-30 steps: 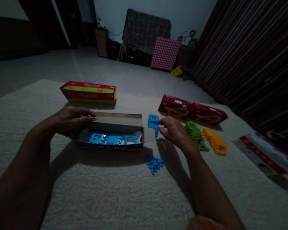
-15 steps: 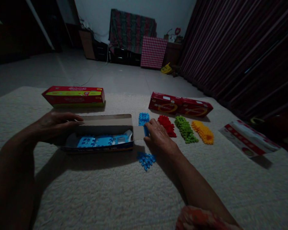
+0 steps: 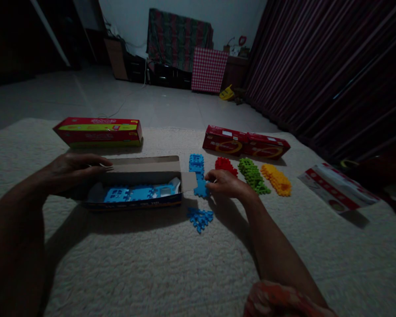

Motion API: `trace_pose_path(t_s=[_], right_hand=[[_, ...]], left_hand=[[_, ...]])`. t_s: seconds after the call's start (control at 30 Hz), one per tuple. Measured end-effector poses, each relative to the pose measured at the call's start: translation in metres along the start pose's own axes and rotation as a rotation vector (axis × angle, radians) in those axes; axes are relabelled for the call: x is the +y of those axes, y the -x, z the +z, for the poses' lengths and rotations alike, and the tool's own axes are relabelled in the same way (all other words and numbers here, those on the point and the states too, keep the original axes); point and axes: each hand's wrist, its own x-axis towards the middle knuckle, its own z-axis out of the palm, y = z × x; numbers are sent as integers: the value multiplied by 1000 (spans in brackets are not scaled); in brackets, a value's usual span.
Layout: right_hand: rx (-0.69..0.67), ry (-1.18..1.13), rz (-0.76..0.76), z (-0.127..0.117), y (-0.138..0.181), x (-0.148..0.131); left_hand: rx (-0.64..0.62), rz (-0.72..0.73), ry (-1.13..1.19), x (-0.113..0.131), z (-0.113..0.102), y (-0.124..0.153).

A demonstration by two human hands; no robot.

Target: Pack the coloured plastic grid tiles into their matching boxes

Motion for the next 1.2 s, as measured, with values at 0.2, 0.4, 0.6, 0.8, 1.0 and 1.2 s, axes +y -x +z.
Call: trace_pose_path(t_s=[0.2,0.4,0.6,0.8,1.0,1.2], right_hand=[[7,232,45,11,8,-16],[8,343,57,23,5,-16],[213,357,-37,-22,11,-8],[375,273,-319,-42,11,-63],[71,234,-391,-14,-3,-116],[-22,295,-351,-4,-12,-119]], left_hand=[[-28,10,20,1,1,2],[-25,61,-34,-2,0,2],[-33,82,-18,-10,2,-1],[-1,62,-58,-6,0,0],[5,85,-47,-9,1,-1],[-6,86,-40,-10,2,-2]])
